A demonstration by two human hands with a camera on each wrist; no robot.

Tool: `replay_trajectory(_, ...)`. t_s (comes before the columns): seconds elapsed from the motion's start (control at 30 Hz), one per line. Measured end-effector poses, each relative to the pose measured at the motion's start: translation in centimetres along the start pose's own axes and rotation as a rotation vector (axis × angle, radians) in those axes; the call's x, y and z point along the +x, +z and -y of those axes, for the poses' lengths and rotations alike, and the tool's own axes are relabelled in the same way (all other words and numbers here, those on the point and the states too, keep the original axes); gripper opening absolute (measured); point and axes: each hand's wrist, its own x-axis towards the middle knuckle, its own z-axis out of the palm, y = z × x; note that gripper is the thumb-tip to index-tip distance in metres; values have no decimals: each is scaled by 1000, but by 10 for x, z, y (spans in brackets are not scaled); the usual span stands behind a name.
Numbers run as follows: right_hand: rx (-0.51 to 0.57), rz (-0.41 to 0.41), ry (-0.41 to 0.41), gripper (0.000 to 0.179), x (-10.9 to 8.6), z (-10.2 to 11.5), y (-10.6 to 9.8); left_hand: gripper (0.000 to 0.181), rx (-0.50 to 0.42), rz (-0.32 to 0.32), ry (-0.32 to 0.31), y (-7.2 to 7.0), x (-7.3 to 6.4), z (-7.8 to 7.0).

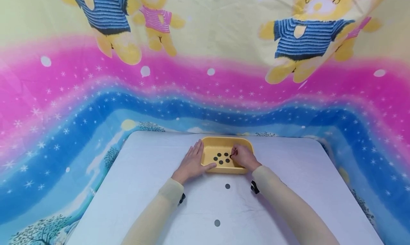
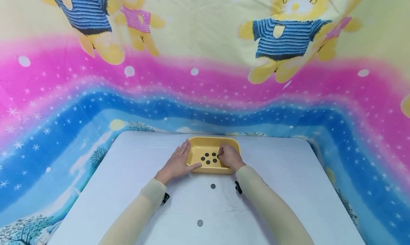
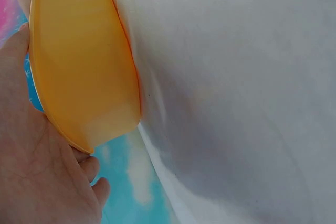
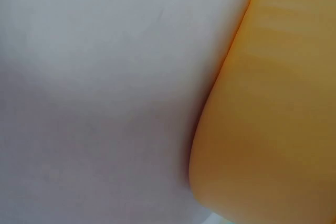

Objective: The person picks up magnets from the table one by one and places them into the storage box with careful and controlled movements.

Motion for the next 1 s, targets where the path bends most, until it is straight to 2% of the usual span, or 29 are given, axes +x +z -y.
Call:
replay_trajectory(0.4,-74,2,44,14,2,1,3,121,2,-1,1,0,-1,0)
replay_trajectory(0.73,-100,8,35,12,-1,2,3,119,-5,-1,-4,0,-1,-1)
replay_trajectory(0.83,-70,-16,24,10,-1,1,3,120,2,3,-3,0,0,-1)
replay_trajectory(1.0,-6,-100,-20,11,-3,1,2,120,12,-2,6,-1,0,0)
